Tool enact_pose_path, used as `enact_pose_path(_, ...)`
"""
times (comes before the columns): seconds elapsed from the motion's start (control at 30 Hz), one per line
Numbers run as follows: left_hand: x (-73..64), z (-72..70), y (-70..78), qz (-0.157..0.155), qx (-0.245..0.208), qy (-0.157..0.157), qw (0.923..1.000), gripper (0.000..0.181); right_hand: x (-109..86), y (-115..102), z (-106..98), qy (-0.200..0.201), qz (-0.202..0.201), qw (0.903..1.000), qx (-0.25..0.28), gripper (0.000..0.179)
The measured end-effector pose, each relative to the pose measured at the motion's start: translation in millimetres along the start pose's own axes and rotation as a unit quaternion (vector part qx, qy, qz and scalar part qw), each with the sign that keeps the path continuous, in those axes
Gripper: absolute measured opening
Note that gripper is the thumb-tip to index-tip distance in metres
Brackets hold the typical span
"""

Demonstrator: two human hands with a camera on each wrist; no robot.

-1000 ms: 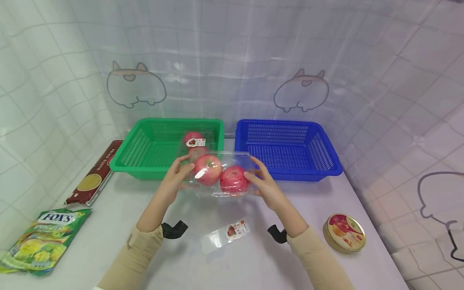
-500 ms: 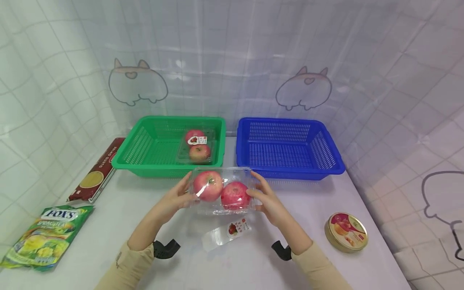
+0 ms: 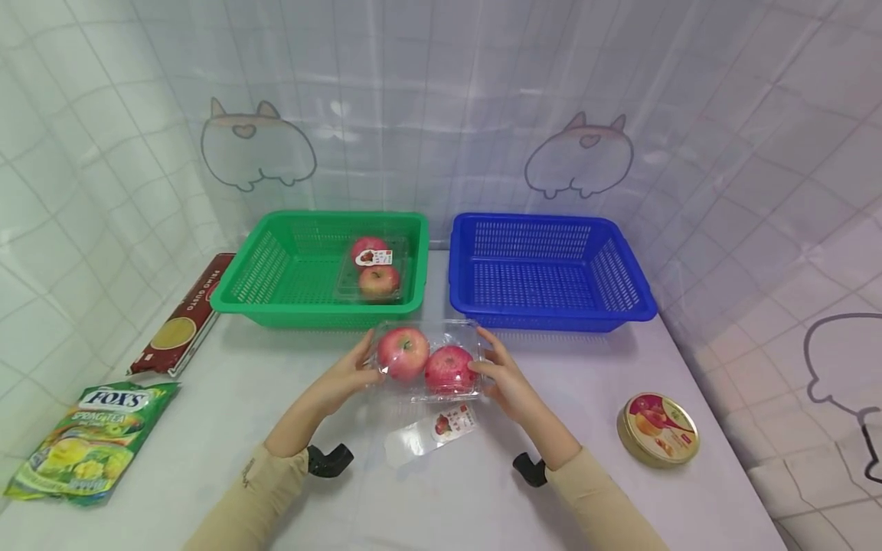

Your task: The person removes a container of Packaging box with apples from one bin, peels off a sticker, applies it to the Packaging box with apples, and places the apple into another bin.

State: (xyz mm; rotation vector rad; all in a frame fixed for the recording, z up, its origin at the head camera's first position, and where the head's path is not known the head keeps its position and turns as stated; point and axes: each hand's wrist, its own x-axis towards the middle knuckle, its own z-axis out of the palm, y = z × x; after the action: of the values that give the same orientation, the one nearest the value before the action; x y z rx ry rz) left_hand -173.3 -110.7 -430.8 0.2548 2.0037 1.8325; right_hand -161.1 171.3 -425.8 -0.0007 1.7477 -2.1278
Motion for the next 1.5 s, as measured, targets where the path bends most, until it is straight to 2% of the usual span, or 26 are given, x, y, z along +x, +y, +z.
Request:
enact_pose_path(0.27,15.4,-4.0,-10.3,-0.001,0.007,0.009,0.9999,0.095,11.9,7,-2,0.019,0.005,0.9998,0.001,0.072)
enact_pose_path(0.43,21.1,-5.3,-14.6,0.000,0.010,0.014,0.9998,0.095,15.0,10,-2,0.027,0.001,0.9995,-0.018,0.072)
enact_pose_path(0.7,22.3,-5.8,-14.6,-0.004,0.016,0.020,0.9996,0.094,20.1,17,-3,0.041,0.009,0.9986,-0.032,0.070)
enact_pose_path(0.93,22.3,-5.7,-16.6,-0.005,0.020,0.020,0.9996,0.093,17.0,15,-3,0.032,0.006,0.9983,-0.048,0.072)
enact_pose_path(1.23,26.0,-6.4,-20.7,-0.009,0.018,0.021,0.9996,0.094,18.2,11,-6,0.033,0.016,0.9936,-0.107,0.075)
enact_pose_path(1.33,23.3,-5.2,-18.0,-0.017,0.010,0.029,0.9994,0.096,15.8,8,-5,0.045,0.011,0.9888,-0.142,0.074)
enact_pose_path(1.4,16.5,-4.0,-13.9,-0.027,0.004,0.044,0.9987,0.098,11.5,7,-2,0.063,-0.013,0.9812,-0.182,0.072)
enact_pose_path(1.43,11.7,-3.4,-11.4,-0.031,0.002,0.051,0.9982,0.098,8.9,6,1,0.077,-0.031,0.9739,-0.211,0.072)
enact_pose_path(1.5,0.8,-2.0,-6.3,-0.038,0.006,0.072,0.9967,0.095,2.2,5,7,0.107,-0.086,0.9495,-0.282,0.070)
